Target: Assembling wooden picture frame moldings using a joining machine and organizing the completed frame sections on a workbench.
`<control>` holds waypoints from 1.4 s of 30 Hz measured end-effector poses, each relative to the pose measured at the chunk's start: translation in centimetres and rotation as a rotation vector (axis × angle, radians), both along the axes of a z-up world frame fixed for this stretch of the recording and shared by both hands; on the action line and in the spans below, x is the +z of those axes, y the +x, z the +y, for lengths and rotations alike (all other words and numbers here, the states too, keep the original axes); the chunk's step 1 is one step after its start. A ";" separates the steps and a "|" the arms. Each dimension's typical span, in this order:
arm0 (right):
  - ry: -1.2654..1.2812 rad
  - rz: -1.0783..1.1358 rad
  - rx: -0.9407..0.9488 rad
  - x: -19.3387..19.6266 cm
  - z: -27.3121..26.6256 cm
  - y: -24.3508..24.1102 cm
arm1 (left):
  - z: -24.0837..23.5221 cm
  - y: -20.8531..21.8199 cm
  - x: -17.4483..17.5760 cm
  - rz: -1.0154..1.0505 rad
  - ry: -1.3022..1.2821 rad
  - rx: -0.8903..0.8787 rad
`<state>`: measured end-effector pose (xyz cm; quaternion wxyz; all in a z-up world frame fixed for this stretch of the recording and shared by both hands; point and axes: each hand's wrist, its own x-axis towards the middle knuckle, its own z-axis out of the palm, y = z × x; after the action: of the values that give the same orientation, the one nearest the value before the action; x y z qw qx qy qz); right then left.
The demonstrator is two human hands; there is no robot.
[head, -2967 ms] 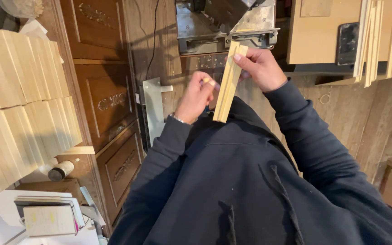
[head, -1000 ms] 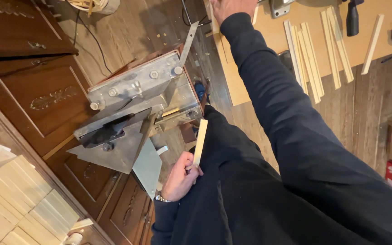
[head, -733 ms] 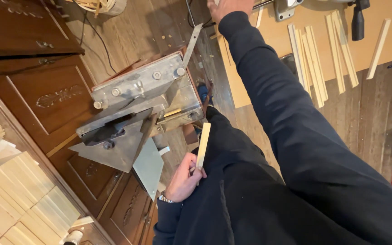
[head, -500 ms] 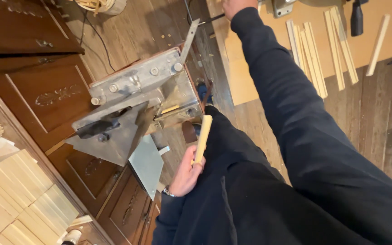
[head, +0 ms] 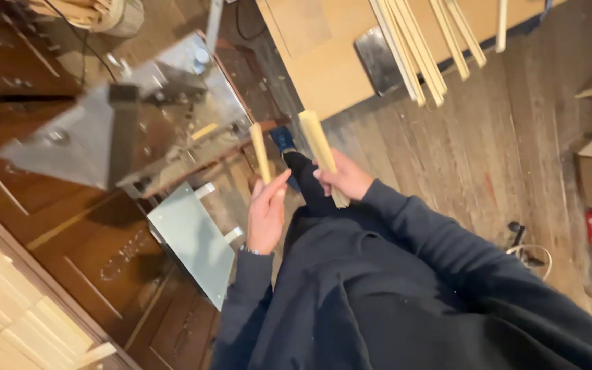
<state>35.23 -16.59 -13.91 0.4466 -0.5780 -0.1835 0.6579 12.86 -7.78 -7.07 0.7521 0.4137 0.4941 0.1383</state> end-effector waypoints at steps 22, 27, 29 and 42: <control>-0.184 -1.420 0.033 -11.3 -5.1 37.7 | -6.6 6.9 -3.6 -0.049 -0.539 0.532; -0.299 -1.569 -0.118 -17.6 -6.9 50.0 | -6.4 11.6 -3.1 -0.004 -0.541 0.590; -0.374 -1.579 -0.109 -19.1 -7.1 51.9 | -7.1 12.4 -3.1 -0.079 -0.592 0.589; -0.026 -1.114 -0.289 -9.2 -2.4 42.3 | -2.6 21.2 -5.9 -0.117 -0.463 0.509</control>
<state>77.52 -19.03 -23.09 0.3606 -0.8620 -0.3022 0.1888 34.02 -10.41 -13.01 0.7944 0.0870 0.5557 0.2292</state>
